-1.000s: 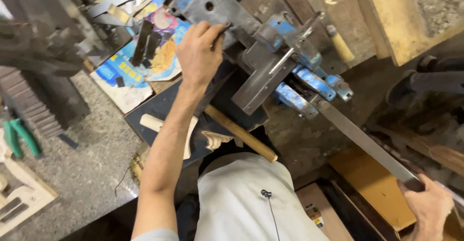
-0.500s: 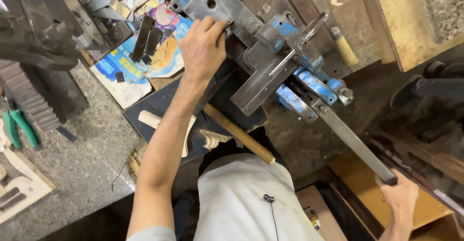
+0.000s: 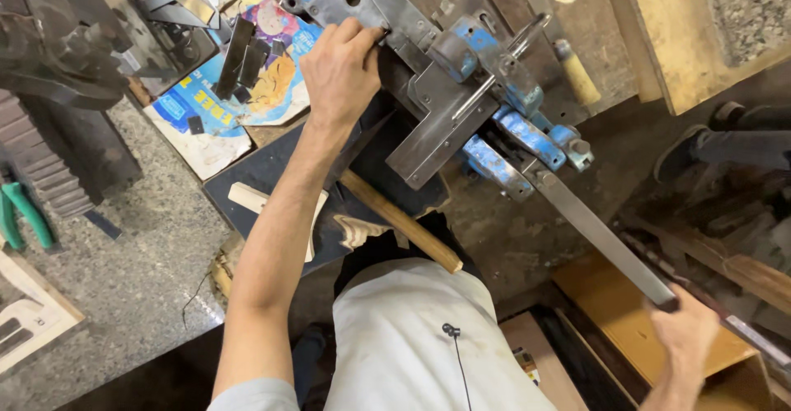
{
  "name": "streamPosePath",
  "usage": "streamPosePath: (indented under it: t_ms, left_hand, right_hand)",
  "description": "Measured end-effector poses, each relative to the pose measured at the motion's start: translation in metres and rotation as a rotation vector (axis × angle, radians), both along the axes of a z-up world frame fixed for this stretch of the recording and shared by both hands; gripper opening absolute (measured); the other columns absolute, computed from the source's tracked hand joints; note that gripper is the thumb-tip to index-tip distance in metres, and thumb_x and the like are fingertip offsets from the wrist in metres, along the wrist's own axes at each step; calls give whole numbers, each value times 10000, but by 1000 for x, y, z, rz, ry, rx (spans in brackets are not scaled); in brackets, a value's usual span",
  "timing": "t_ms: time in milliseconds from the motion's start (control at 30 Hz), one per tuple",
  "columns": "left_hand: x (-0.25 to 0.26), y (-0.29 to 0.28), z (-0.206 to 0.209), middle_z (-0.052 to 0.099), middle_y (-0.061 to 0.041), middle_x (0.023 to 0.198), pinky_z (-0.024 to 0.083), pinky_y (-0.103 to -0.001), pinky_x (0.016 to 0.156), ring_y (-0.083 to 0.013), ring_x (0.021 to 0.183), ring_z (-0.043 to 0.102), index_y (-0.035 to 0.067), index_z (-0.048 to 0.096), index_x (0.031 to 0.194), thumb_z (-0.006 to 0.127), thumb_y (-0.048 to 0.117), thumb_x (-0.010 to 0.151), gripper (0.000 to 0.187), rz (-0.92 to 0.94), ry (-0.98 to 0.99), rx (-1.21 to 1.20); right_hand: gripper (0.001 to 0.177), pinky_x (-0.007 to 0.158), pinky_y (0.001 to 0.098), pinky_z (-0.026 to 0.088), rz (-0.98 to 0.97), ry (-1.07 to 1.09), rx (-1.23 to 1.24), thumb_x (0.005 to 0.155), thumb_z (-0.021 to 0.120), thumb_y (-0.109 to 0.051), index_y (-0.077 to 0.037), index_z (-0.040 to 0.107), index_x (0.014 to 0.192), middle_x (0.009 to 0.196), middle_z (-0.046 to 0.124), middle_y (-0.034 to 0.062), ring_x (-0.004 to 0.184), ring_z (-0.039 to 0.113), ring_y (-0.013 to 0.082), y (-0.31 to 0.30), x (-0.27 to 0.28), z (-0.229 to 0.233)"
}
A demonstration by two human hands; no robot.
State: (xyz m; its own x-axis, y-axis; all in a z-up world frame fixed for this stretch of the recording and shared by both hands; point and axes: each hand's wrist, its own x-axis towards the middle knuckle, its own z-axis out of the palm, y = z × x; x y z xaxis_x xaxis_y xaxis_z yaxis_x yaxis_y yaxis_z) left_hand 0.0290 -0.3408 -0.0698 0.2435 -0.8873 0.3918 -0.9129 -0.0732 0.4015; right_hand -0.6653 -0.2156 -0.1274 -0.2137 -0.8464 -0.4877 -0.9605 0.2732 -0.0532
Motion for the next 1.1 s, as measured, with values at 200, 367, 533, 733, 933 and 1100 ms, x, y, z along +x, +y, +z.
streamPosePath:
  t_ms: [200, 367, 533, 733, 933, 1100]
  left_hand:
    - [5, 0, -6, 628, -7, 870, 506, -413, 653, -247, 846, 628, 145, 769, 944, 777, 92, 810, 144, 9, -13, -5]
    - [6, -1, -11, 638, 4, 869, 484, -404, 613, -244, 842, 622, 160, 790, 977, 762, 51, 791, 218, -35, -51, -30]
    - [23, 3, 14, 645, -2, 898, 504, -388, 687, -239, 852, 616, 152, 785, 1033, 739, -6, 799, 287, -143, -73, -125]
    - [4, 26, 79, 661, -34, 919, 489, -378, 710, -226, 845, 615, 102, 775, 1081, 792, -33, 867, 253, -151, 133, -255]
    - [-28, 84, 127, 688, -65, 935, 519, -305, 723, -175, 824, 667, 38, 687, 1054, 820, -36, 888, 226, -148, 566, -235]
    - [-46, 141, 113, 684, -33, 963, 535, -248, 742, -114, 866, 671, 3, 673, 1078, 775, -122, 898, 242, -181, 1319, -135]
  right_hand:
    - [384, 790, 407, 543, 20, -73, -85, 816, 820, -264, -101, 776, 1162, 870, 759, 183, 824, 722, 294, -10, 9, 11]
    - [402, 792, 406, 549, -10, -65, -35, 834, 834, -265, -81, 757, 1183, 881, 752, 197, 821, 715, 316, -5, 30, 6]
    - [451, 826, 416, 546, 27, -83, -101, 780, 835, -248, -96, 773, 1200, 963, 763, 189, 879, 733, 325, -11, 18, 23]
    - [550, 873, 405, 538, 90, -116, 10, 857, 846, -423, -19, 719, 1208, 1068, 745, 211, 991, 711, 354, -15, 88, 32]
    - [391, 1024, 377, 523, 327, -537, -491, 930, 765, -243, -76, 693, 1276, 1248, 725, 126, 1165, 691, 292, -47, 263, 158]
    - [479, 918, 374, 559, 675, -857, -548, 836, 847, -206, -30, 687, 1251, 1133, 753, 102, 1043, 718, 272, -36, 429, 209]
